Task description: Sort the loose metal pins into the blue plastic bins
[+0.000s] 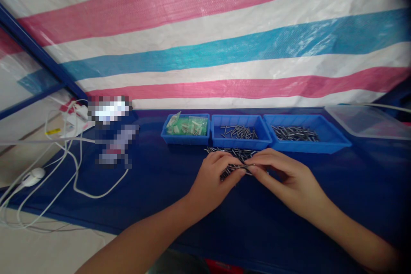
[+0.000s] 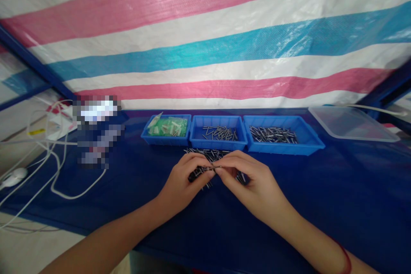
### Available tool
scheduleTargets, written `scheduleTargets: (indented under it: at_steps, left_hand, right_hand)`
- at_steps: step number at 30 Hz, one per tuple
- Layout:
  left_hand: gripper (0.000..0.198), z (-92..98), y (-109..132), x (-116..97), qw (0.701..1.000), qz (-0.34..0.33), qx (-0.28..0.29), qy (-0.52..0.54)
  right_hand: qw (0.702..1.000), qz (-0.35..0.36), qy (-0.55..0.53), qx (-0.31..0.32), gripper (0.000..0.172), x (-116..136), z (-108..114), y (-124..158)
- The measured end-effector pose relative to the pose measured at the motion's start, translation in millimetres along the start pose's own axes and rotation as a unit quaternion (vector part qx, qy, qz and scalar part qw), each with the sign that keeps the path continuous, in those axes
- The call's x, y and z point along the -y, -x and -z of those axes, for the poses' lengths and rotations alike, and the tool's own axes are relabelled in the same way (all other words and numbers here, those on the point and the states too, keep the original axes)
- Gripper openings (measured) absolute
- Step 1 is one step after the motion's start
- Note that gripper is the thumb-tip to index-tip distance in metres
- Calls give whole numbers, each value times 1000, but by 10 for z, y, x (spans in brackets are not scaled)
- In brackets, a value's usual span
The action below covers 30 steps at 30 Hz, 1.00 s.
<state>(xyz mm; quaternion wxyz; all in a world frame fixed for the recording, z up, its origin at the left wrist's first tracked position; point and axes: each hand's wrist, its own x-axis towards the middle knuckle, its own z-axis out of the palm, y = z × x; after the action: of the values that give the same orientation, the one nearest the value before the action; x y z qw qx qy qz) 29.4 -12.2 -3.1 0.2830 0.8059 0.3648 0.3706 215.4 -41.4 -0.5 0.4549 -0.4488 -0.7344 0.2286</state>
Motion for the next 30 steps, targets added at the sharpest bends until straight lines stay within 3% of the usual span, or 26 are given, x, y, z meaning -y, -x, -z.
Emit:
scheduleTargets:
  at_steps: [6,10,14,20,24,30]
  left_hand:
    - [15,35,0,-27,1000,20,-17,-3]
    - [28,40,4,-14,1000,25,2,-11]
    - [22,34,21,13,998,16,23,-56]
    - [24,50,62,50,974,-5,86,-210]
    - [20,56,52,69,958,-34,134,-251]
    - [18,22,35,92,951,-42,138,-275]
  right_hand:
    - [996,26,89,12,12,-52,77,-44]
    - [983,25,167,-71,11,-248,299,-128]
    - [945,-37,274,-172,23,-545,552,-206]
    - [889,-91,425,-148,33,-707,631,-227]
    - [906,-62,397,-135,26,-569,541,-205]
    - [934,31,340,-103,18,-366,331,-161]
